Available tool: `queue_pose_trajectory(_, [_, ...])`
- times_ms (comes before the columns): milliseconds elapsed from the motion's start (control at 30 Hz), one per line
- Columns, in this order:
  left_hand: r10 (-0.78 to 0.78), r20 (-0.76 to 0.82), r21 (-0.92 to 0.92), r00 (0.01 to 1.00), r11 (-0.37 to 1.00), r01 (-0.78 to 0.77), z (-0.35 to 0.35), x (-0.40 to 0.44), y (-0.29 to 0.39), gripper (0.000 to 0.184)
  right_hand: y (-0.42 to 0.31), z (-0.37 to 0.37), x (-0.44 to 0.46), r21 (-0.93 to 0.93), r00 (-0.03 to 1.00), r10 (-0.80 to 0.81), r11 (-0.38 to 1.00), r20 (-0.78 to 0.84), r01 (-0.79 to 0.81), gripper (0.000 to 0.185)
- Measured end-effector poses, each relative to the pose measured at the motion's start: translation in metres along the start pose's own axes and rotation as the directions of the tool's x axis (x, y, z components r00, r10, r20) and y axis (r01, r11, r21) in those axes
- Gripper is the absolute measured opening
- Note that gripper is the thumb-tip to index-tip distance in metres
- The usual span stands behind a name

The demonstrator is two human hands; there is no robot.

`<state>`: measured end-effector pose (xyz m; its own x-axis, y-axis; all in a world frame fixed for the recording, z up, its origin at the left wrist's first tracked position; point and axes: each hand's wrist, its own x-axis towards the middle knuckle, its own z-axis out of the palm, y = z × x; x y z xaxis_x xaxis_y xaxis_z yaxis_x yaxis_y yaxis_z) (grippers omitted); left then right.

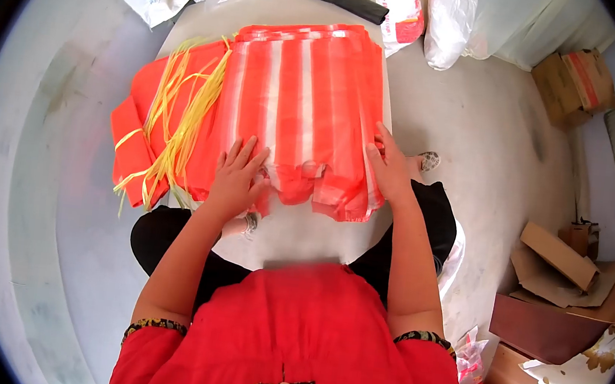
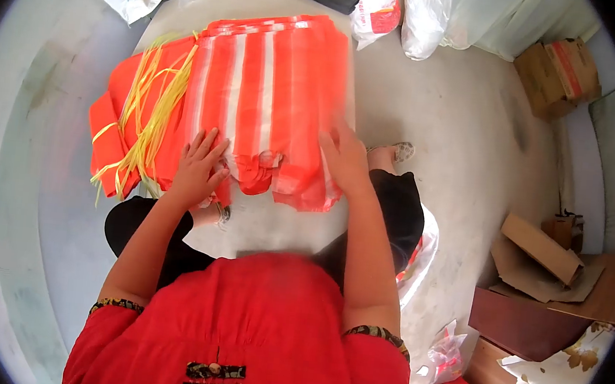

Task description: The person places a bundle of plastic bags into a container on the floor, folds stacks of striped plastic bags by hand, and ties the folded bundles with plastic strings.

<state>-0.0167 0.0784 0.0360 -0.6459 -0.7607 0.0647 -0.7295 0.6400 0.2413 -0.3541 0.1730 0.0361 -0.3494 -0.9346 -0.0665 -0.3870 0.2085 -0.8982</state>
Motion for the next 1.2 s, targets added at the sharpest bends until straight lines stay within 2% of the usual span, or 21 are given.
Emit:
queue_pose_trajectory(100, [0.01,-0.016,0.032,1.0,0.999,-0.01,0.011,-0.001,-0.002,0.068,0.008,0.002,-0.002,0.171,0.999,0.025,0.985,-0.024,-0.021,0.056])
queue_pose_trajectory(200, [-0.007,-0.026,0.036,1.0,0.999,0.008,0.014,0.0,0.001,0.069,0.018,0.004,-0.005,0.043,1.0,0.017,0.999,-0.015,-0.016,0.058])
queue_pose_trajectory(233, [-0.015,-0.031,0.028,0.999,0.999,0.016,0.015,0.0,0.002,0.068,0.017,0.004,-0.01,-0.073,0.999,-0.039,0.997,0.03,0.041,0.058])
queue_pose_trajectory(333, [-0.021,-0.027,0.016,0.999,1.0,0.021,0.018,0.0,-0.003,0.068,-0.007,0.002,-0.036,-0.364,0.97,-0.183,0.902,0.16,0.231,0.059])
queue_pose_trajectory(433, [-0.034,-0.019,-0.025,0.999,0.999,0.033,0.015,-0.001,-0.004,0.067,-0.046,-0.004,-0.069,-0.499,0.965,-0.18,0.828,0.193,0.254,0.061])
queue_pose_trajectory(533, [-0.046,0.024,-0.047,0.999,0.998,0.047,0.011,-0.002,-0.003,0.067,-0.062,-0.007,-0.097,-0.493,0.959,-0.02,0.854,0.284,0.164,0.055])
queue_pose_trajectory(600, [-0.053,0.015,-0.059,0.999,0.997,0.053,0.01,-0.002,-0.003,0.066,-0.044,-0.016,-0.106,-0.212,0.941,0.047,0.977,0.334,0.026,0.049])
queue_pose_trajectory(633, [-0.053,0.012,-0.065,0.999,0.996,0.054,0.01,-0.003,-0.003,0.066,-0.037,-0.022,-0.105,-0.063,0.928,0.076,0.996,0.364,-0.057,0.046])
queue_pose_trajectory(667, [-0.057,0.016,-0.068,0.998,0.996,0.057,0.009,-0.003,-0.003,0.066,-0.032,-0.026,-0.101,0.129,0.955,0.098,0.982,0.28,-0.138,0.038])
queue_pose_trajectory(700, [-0.059,0.02,-0.072,0.998,0.996,0.061,0.008,-0.003,-0.002,0.066,-0.027,-0.026,-0.092,0.193,0.993,0.039,0.979,0.108,-0.06,0.037])
queue_pose_trajectory(767, [-0.059,0.038,-0.082,0.998,0.995,0.062,0.007,-0.004,-0.002,0.066,-0.016,-0.021,-0.067,0.207,0.986,-0.013,0.977,-0.169,0.048,0.045])
queue_pose_trajectory(867, [-0.06,0.049,-0.096,0.997,0.993,0.065,0.006,-0.003,-0.003,0.067,0.031,-0.008,-0.02,0.19,0.961,0.091,0.981,-0.26,-0.041,0.054])
queue_pose_trajectory(967, [-0.058,0.05,-0.099,0.997,0.993,0.063,0.007,-0.004,-0.003,0.068,0.027,0.0,-0.01,0.414,0.959,0.232,0.899,-0.165,-0.147,0.061])
queue_pose_trajectory(1100, [-0.079,0.061,-0.111,0.995,0.99,0.086,0.006,-0.005,0.0,0.068,-0.005,0.006,-0.02,0.231,0.975,0.222,0.95,-0.023,-0.211,0.064])
queue_pose_trajectory(1200, [-0.087,0.053,-0.114,0.995,0.989,0.092,0.007,-0.003,0.002,0.068,0.03,0.023,-0.015,0.047,0.994,0.095,0.995,-0.062,-0.093,0.066])
